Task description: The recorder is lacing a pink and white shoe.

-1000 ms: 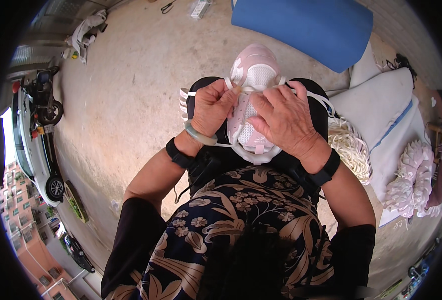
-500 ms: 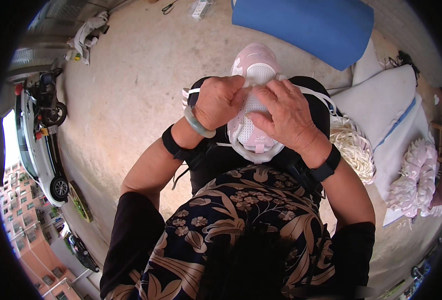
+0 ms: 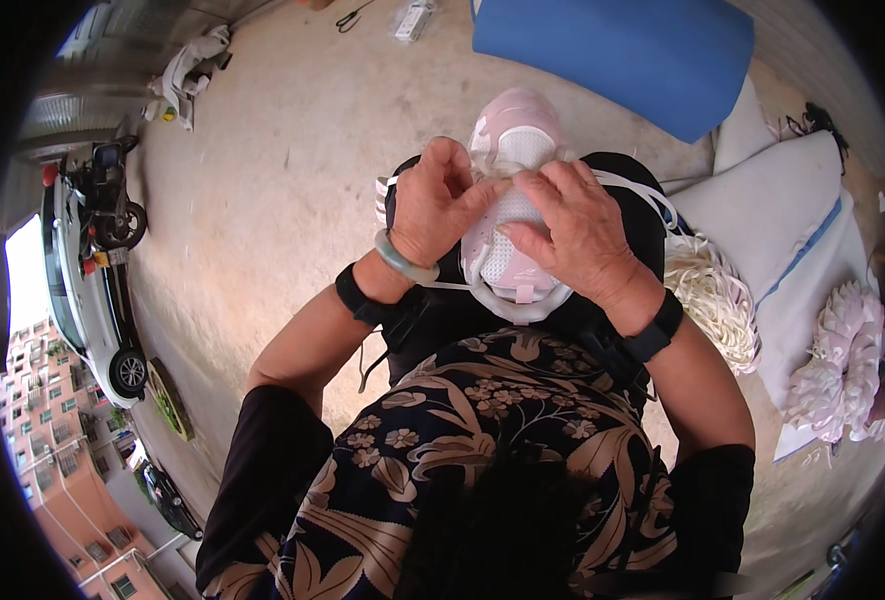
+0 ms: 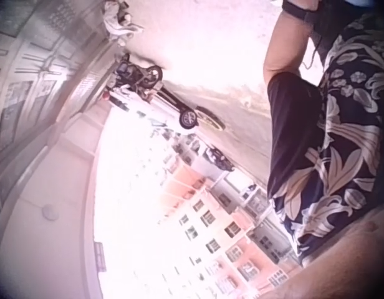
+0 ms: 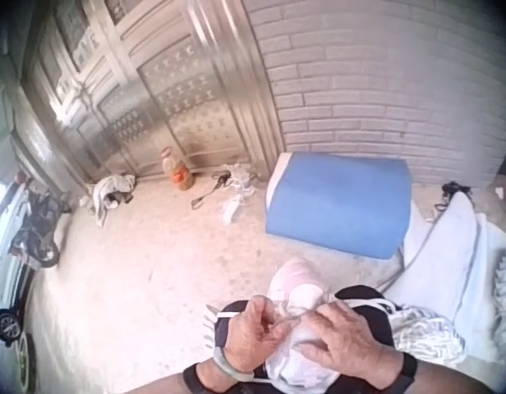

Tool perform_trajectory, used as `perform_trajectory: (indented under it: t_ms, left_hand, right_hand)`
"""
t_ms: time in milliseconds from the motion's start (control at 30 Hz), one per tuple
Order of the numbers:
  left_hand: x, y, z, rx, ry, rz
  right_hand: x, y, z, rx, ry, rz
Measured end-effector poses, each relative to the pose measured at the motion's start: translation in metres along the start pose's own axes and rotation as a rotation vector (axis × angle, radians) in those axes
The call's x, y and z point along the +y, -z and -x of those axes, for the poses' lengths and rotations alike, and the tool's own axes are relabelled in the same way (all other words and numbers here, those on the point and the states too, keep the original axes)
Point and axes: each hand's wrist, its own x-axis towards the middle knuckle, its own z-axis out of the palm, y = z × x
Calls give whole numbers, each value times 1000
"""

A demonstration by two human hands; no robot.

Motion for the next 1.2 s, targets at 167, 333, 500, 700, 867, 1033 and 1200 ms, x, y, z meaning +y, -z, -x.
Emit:
perform_trajectory:
  t_ms: [167, 333, 500, 700, 867, 1033, 1200]
  left_hand:
    - [2, 7, 9, -60, -296, -202]
    - [12, 18, 5, -228, -223, -378]
    - [28, 18, 2, -355, -133, -540]
    - [28, 5, -6, -472, -114, -648]
    - [31, 5, -10, -563, -134, -693]
    - [29, 7, -9, -533, -78, -608]
    - [22, 17, -7, -521, -74, -422]
  right_hand:
    - [-1, 2, 0, 4, 12, -7]
    - [-1, 8, -3, -33, 28, -8]
    - [4, -3, -5, 2, -57, 5]
    - [-9, -15, -15, 108, -142, 79]
    - [-11, -19, -16, 110, -200, 48]
    - [-10, -22, -18, 95, -257, -18]
    - [-9, -29, -13, 91, -298, -32]
